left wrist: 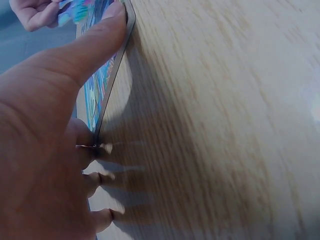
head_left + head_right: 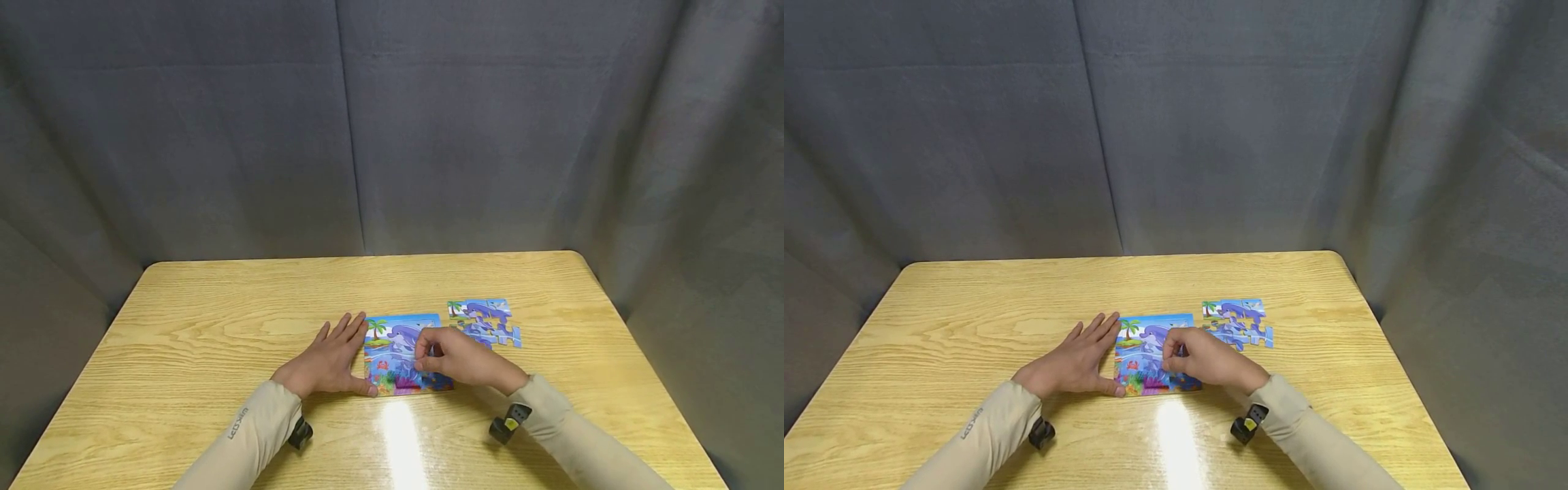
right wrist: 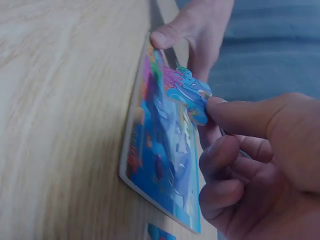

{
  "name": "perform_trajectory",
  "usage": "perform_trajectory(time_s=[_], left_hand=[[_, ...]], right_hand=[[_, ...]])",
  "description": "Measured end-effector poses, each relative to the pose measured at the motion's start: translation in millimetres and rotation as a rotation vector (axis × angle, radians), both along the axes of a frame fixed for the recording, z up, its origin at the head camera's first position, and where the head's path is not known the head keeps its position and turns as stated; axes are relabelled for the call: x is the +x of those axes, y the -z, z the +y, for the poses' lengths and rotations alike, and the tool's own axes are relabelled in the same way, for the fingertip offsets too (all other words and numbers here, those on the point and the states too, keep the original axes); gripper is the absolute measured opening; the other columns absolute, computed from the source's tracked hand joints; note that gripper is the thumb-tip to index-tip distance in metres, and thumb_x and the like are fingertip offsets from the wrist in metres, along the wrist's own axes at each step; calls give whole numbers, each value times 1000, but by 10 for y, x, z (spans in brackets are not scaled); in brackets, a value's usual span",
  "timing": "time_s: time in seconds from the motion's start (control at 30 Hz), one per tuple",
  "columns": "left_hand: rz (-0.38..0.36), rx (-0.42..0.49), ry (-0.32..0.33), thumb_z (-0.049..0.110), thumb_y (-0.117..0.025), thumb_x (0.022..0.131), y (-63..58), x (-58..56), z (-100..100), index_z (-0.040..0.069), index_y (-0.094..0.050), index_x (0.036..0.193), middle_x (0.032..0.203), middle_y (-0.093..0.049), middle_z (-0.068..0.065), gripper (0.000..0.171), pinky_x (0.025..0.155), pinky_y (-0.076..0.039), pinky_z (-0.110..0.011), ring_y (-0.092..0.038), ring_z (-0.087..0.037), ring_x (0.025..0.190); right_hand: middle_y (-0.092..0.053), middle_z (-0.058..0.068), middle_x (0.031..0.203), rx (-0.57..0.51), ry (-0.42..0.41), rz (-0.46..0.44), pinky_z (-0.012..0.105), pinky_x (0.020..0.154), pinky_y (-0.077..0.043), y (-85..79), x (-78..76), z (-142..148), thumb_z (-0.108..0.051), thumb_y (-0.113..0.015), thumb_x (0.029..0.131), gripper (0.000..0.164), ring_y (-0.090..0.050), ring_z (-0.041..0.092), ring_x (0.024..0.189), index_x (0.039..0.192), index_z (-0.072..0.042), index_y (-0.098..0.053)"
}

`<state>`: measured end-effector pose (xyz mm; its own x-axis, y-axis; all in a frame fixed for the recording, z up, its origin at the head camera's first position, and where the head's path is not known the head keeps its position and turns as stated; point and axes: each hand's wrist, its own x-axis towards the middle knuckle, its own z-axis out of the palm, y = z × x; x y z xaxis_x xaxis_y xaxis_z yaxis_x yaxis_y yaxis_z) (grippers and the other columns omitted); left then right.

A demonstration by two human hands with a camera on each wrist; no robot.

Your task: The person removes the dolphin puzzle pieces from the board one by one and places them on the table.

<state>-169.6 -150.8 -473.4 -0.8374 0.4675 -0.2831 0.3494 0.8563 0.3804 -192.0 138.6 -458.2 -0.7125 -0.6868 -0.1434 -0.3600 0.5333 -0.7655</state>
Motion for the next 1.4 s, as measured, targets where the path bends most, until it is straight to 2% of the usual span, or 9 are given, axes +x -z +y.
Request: perform_trajectory(time_s=[0.3,0.6,1.07,1.2,1.4], left_hand=[[-3,1,8,70,-77,87,-10,7,-9,5,-12,172,182,-2,-12,125,134,-8,-68,-2,-38,170],[-6,8,-3,69,-77,87,-12,17,-4,4,-13,172,182,-3,-12,125,134,-8,-68,-3,-37,170],[-3,11,2,69,-77,87,-6,11,-16,4,-12,172,182,-3,-13,125,134,-8,-68,-3,-38,170],[-2,8,3,69,-77,88,-4,8,-18,4,-12,172,182,-3,-13,125,134,-8,-69,-3,-38,170],[2,6,6,69,-76,88,1,7,-12,4,-12,172,182,-3,-12,124,134,-8,-68,-3,-38,170]], right_hand=[[-60,-1,81,-51,104,24,24,53,-41,-85,-93,306,-19,-72,103,9,-45,6,59,97,-15,-68],[-64,3,91,-59,187,95,22,61,-41,-101,-123,641,-16,-74,101,10,-46,6,68,94,-12,-68],[-63,2,86,-4,266,69,22,58,-41,-55,-134,1159,-13,-74,100,10,-47,6,67,94,-8,-68],[-64,3,87,-5,264,70,22,60,-41,-48,-131,1251,-12,-74,100,10,-48,6,70,95,-7,-68],[-63,6,86,-15,262,6,21,58,-42,-18,-145,1336,-7,-73,99,8,-47,5,67,96,-2,-67]])
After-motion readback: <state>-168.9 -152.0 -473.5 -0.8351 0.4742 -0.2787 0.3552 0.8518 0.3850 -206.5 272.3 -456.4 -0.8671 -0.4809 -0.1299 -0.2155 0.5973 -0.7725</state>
